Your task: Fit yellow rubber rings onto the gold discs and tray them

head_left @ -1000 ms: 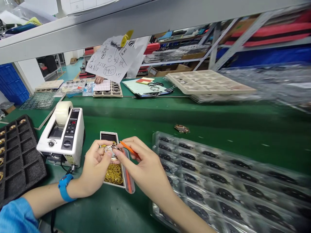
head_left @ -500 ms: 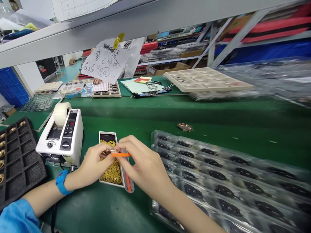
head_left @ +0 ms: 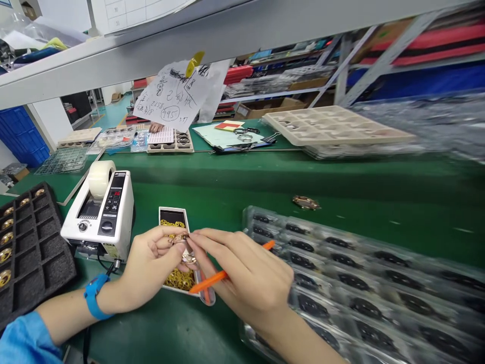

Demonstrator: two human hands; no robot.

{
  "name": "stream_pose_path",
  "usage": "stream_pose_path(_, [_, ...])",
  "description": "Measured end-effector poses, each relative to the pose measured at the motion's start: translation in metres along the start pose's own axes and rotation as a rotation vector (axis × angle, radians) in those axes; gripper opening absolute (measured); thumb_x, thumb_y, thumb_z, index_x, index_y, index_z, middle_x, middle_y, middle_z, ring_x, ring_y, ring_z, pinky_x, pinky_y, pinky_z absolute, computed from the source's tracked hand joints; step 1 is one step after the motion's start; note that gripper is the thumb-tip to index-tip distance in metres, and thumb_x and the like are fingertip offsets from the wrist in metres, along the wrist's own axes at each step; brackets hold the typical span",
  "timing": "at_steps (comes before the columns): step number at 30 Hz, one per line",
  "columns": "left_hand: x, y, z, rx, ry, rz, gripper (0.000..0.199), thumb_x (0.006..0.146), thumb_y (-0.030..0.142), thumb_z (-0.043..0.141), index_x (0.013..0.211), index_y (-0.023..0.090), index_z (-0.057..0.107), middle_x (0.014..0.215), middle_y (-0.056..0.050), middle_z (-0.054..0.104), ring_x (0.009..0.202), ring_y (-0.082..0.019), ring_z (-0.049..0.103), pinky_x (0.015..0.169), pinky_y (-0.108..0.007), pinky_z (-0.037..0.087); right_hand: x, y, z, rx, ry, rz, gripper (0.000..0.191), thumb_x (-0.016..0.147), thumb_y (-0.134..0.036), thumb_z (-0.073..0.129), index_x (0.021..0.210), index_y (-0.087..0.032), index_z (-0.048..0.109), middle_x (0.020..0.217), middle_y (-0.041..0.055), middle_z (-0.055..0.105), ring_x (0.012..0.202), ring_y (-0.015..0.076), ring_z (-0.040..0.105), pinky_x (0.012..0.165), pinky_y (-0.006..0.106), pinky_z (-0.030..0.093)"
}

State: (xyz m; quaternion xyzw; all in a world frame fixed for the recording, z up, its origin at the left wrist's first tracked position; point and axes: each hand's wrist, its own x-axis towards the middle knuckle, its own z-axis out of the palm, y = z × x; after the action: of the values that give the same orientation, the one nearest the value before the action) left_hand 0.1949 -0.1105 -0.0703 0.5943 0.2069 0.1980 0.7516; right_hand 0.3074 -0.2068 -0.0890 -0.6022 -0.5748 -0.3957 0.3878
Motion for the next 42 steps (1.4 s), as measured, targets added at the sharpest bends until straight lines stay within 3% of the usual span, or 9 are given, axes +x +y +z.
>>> stream_pose_path(10, [-0.004,-0.009,-0.004,0.262,0.027,0.121,0.026,0.080,0.020,0.060,0.105,0.014,0.067,0.071,-0.003,0.073,0.070,-0.019,0.072,0.068,-0.029,0.062,-0.002,0.005,0.000,-0.004,-0.011,-0.146,0.006,0.091,-0.010,0.057,0.092,-0.016,0.058,0.072,0.0067,0.073,0.059,0.0149,0.063,0.059,0.026,0.049])
stream_pose_path(20, [-0.006,-0.014,-0.003,0.359,0.053,0.160,0.027,0.081,0.021,0.055,0.104,0.012,0.068,0.079,-0.007,0.075,0.072,-0.021,0.072,0.067,-0.029,0.060,0.001,0.006,-0.006,0.001,-0.048,-0.227,0.011,0.095,-0.010,0.048,0.094,-0.013,0.059,0.075,0.0099,0.075,0.062,0.0173,0.066,0.056,0.029,0.049])
stream_pose_path(28, [-0.005,-0.014,-0.003,0.518,0.050,0.356,0.025,0.085,0.019,0.052,0.102,0.013,0.069,0.078,-0.006,0.075,0.067,-0.018,0.070,0.064,-0.026,0.057,-0.004,0.003,-0.003,-0.047,-0.020,-0.172,0.007,0.092,-0.010,0.055,0.092,-0.014,0.060,0.074,0.0091,0.074,0.061,0.0169,0.064,0.056,0.028,0.048])
stream_pose_path(36, [-0.004,-0.019,-0.005,0.542,0.056,0.328,0.025,0.085,0.020,0.052,0.103,0.014,0.068,0.077,-0.006,0.074,0.067,-0.018,0.070,0.068,-0.029,0.058,-0.001,0.005,-0.005,-0.051,-0.062,-0.238,0.015,0.095,-0.009,0.046,0.094,-0.013,0.061,0.076,0.0099,0.074,0.060,0.0173,0.062,0.057,0.030,0.046])
stream_pose_path(42, [-0.004,-0.018,-0.005,0.519,0.055,0.301,0.023,0.085,0.020,0.052,0.101,0.014,0.068,0.075,-0.005,0.074,0.067,-0.018,0.070,0.065,-0.027,0.058,-0.005,-0.001,-0.002,-0.067,-0.022,-0.108,0.008,0.089,-0.011,0.058,0.092,-0.018,0.060,0.075,0.0059,0.074,0.057,0.0154,0.061,0.058,0.027,0.048])
